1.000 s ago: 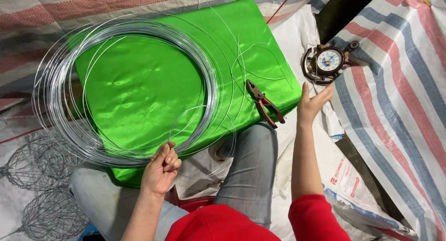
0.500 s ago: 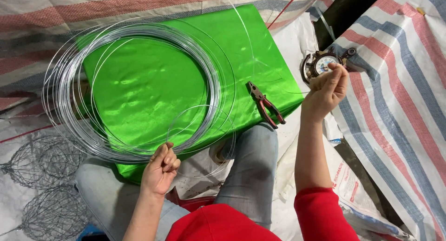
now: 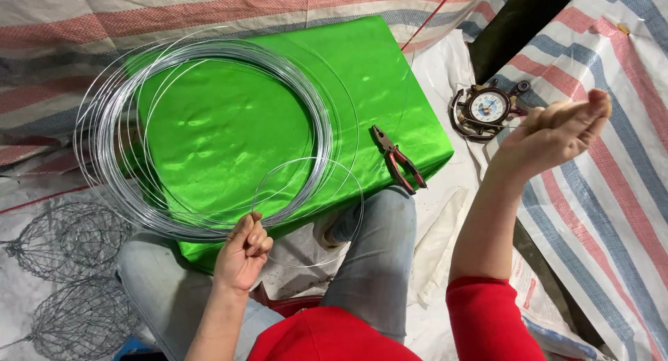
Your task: The person pulls wire segments from a coil, measures them, and cuts them with pliers.
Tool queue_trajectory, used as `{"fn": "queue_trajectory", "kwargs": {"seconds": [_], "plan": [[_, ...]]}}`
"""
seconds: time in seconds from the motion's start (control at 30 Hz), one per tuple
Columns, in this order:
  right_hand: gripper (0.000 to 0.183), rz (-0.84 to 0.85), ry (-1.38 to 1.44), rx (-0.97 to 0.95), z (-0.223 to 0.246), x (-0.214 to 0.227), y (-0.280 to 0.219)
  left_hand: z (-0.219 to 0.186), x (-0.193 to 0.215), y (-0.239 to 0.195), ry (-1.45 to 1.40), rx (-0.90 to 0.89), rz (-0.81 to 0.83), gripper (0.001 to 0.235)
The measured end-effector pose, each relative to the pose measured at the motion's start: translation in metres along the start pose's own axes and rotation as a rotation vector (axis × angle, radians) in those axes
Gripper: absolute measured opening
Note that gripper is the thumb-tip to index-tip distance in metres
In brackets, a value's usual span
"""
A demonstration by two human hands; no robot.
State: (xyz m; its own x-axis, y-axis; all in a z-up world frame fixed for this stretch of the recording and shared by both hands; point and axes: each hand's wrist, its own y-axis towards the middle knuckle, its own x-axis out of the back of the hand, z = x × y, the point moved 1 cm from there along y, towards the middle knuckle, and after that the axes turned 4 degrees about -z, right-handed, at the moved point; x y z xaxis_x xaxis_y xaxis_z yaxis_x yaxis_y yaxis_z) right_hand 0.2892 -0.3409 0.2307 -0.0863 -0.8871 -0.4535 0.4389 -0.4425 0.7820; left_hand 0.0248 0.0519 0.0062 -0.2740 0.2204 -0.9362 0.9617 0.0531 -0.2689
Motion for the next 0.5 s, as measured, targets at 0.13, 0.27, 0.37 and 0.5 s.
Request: {"fn": "queue_trajectory", "kwargs": {"seconds": [0.13,0.27,0.37,0.5], "plan": [[0.027,-0.099,-0.059,-0.427,-0.040,-0.003,-0.024,-0.001,0.002,-0.003,-0.008,-0.009,0.011,0.020],[0.015,-0.117,0.048,-0.743,-0.050,-0.011,-0.042,-0.005,0.004,-0.002,-0.012,-0.023,0.010,0.020],[0.015,-0.104,0.080,-0.718,-0.041,-0.012,-0.044,-0.008,0.006,-0.006,-0.036,-0.020,0.019,0.019],[0.018,-0.061,0.132,-0.580,-0.030,-0.005,-0.037,-0.009,0.007,-0.003,-0.030,-0.026,0.014,0.020]]}}
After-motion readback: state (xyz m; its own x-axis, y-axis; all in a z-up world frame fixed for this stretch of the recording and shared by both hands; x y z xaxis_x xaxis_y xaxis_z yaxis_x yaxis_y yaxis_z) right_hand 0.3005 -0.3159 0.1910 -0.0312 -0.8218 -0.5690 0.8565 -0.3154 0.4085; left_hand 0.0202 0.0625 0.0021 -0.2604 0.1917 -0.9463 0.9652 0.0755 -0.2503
